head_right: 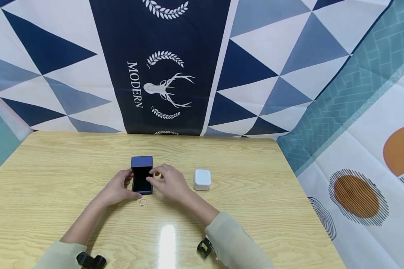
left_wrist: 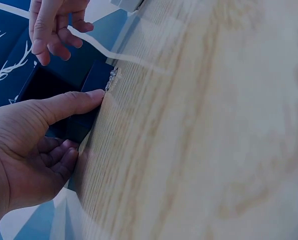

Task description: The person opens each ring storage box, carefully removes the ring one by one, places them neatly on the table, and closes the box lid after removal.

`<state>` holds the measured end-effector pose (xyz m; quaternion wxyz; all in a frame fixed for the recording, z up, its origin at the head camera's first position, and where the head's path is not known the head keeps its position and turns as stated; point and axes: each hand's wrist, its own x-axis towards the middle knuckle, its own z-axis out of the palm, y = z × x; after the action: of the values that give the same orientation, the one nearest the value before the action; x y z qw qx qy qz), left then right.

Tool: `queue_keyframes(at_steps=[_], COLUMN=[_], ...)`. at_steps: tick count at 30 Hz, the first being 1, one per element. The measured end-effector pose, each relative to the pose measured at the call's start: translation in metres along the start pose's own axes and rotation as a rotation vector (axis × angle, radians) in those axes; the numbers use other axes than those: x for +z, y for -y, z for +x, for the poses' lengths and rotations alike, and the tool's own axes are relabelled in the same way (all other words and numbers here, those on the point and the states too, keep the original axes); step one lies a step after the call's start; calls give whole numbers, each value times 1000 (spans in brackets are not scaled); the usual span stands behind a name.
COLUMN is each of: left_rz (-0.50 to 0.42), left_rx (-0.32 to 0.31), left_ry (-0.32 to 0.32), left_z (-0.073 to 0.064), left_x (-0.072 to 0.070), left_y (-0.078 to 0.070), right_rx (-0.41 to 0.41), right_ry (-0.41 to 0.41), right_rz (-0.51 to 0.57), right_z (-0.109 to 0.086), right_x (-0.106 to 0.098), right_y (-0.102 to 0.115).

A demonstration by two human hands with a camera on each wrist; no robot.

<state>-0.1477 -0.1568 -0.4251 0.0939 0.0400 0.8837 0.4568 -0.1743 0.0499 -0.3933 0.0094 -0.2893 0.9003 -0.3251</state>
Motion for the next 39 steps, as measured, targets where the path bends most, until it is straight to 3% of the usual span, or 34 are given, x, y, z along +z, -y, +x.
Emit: queue_keyframes(at_steps=[6,16,27,39], left_rz=[-21,-27,-36,-38], left_rx=[2,-1,-9,-2], left_ry=[-3,9,12,0], left_z=[0,-1,-1,1], left_x=[1,-1,1,1], left_y=[1,1,2,3], right_rx=[72,112,242,229], right_ry=[-125,-223,-234,-202], right_rz=[204,336,484,488], right_z=[5,13,29,35], right_x=[5,5,6,9], right_y=[-6,-8,-9,-5])
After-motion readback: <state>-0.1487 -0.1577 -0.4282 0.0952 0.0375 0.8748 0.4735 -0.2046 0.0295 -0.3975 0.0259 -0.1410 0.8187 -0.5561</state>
